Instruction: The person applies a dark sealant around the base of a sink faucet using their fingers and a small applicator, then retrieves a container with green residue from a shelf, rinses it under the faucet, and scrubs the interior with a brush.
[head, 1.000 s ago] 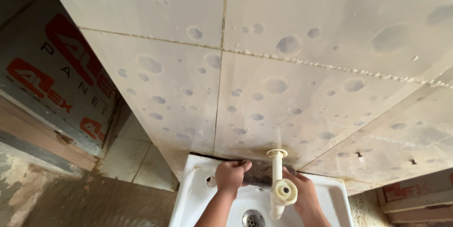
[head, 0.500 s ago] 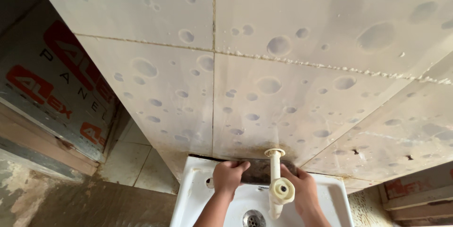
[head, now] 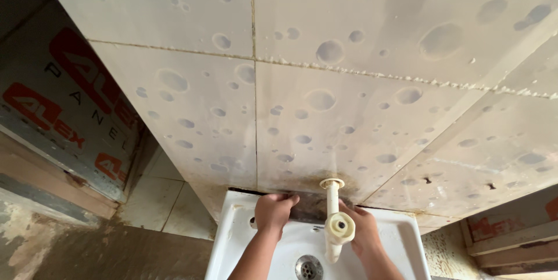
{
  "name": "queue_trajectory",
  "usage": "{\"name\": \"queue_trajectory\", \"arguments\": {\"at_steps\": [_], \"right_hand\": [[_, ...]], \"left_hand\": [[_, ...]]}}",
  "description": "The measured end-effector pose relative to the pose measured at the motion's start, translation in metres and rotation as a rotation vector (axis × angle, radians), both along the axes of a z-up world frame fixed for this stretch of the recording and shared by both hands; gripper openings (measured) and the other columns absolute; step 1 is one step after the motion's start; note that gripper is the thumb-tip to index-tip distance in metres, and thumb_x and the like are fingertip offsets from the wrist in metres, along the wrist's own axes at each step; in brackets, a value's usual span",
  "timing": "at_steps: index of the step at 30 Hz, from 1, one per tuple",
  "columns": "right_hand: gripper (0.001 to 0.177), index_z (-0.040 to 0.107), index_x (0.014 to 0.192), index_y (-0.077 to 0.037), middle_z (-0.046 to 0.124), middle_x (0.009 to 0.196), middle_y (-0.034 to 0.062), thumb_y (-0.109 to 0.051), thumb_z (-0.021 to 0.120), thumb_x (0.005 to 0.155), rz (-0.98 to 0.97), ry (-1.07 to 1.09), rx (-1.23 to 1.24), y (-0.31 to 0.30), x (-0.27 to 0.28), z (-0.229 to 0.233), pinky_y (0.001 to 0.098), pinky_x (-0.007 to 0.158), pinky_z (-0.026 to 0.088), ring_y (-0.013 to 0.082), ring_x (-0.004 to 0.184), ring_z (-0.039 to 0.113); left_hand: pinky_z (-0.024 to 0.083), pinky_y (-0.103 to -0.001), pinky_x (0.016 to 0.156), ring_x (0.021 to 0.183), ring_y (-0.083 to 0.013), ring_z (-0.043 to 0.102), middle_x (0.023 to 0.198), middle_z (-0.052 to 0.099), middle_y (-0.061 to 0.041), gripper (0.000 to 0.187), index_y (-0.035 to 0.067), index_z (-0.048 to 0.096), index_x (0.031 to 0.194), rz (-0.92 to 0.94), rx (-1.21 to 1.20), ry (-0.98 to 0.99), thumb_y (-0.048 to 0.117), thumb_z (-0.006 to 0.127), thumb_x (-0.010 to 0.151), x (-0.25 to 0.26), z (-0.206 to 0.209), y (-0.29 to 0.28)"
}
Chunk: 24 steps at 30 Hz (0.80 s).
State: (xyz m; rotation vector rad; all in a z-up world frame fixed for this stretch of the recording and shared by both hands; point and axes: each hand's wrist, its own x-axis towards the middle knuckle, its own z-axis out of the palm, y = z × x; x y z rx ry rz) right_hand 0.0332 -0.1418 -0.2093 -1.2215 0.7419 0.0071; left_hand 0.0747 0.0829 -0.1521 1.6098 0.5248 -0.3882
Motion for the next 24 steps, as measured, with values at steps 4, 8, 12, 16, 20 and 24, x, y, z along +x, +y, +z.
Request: {"name": "queue_trajectory", "arguments": {"at_steps": [4,8,12,16,20,24], "right_hand": [[0.048,0.068,0.115,0.011,0.074,0.09,0.0135,-0.026,0.077,0.086,-0.004,0.053,0.042,0.0,-0.003,0.04,0.0361,0.062,0.058,0.0209,0.072,0.07],[0.05,0.066,0.116,0.012,0.073,0.092,0.0158,-0.028,0.077,0.087,0.009,0.075,0.041,0.007,-0.001,0.045,0.0364,0.063,0.058,0.0215,0.073,0.07],[0.05,0.066,0.116,0.012,0.072,0.092,0.0156,-0.028,0.078,0.089,0.002,0.078,0.012,0.011,-0.003,0.028,0.0353,0.064,0.056,0.02,0.075,0.069],[0.048,0.067,0.113,0.012,0.073,0.09,0.0134,-0.027,0.077,0.086,-0.02,0.034,0.058,0.009,-0.004,0.042,0.0354,0.063,0.056,0.0196,0.074,0.069],[0.045,0.069,0.111,0.01,0.072,0.089,0.0118,-0.027,0.077,0.087,-0.025,0.024,0.029,0.004,-0.004,0.039,0.0355,0.062,0.055,0.019,0.073,0.068],[0.044,0.069,0.11,0.01,0.071,0.088,0.0142,-0.028,0.077,0.089,0.002,0.024,-0.012,0.001,0.003,-0.007,0.0367,0.059,0.054,0.0202,0.07,0.066]], "left_hand": [[0.055,-0.033,0.061,0.07,-0.016,0.068,0.084,0.076,-0.007,0.024,0.0,0.08,0.1,0.035,-0.219,0.039,0.014,0.083,0.081,0.003,0.022,0.005],[0.054,-0.033,0.062,0.07,-0.0167,0.069,0.087,0.078,-0.009,0.026,0.0,0.081,0.102,-0.002,-0.18,0.048,0.015,0.082,0.081,0.008,0.019,0.008],[0.051,-0.035,0.06,0.067,-0.021,0.061,0.087,0.076,-0.013,0.026,0.0,0.083,0.102,-0.008,-0.097,0.025,0.015,0.081,0.081,0.005,0.003,0.003],[0.058,-0.033,0.065,0.077,-0.0179,0.073,0.093,0.08,-0.008,0.028,0.001,0.08,0.105,0.031,-0.194,0.054,0.016,0.082,0.082,0.009,0.007,0.005],[0.056,-0.035,0.066,0.077,-0.0177,0.071,0.095,0.08,-0.01,0.028,0.002,0.082,0.105,0.013,-0.22,0.056,0.016,0.082,0.081,0.01,0.013,0.008],[0.057,-0.035,0.065,0.077,-0.0187,0.073,0.095,0.081,-0.009,0.027,0.004,0.081,0.105,0.008,-0.162,0.069,0.017,0.081,0.081,0.01,0.002,0.008]]}}
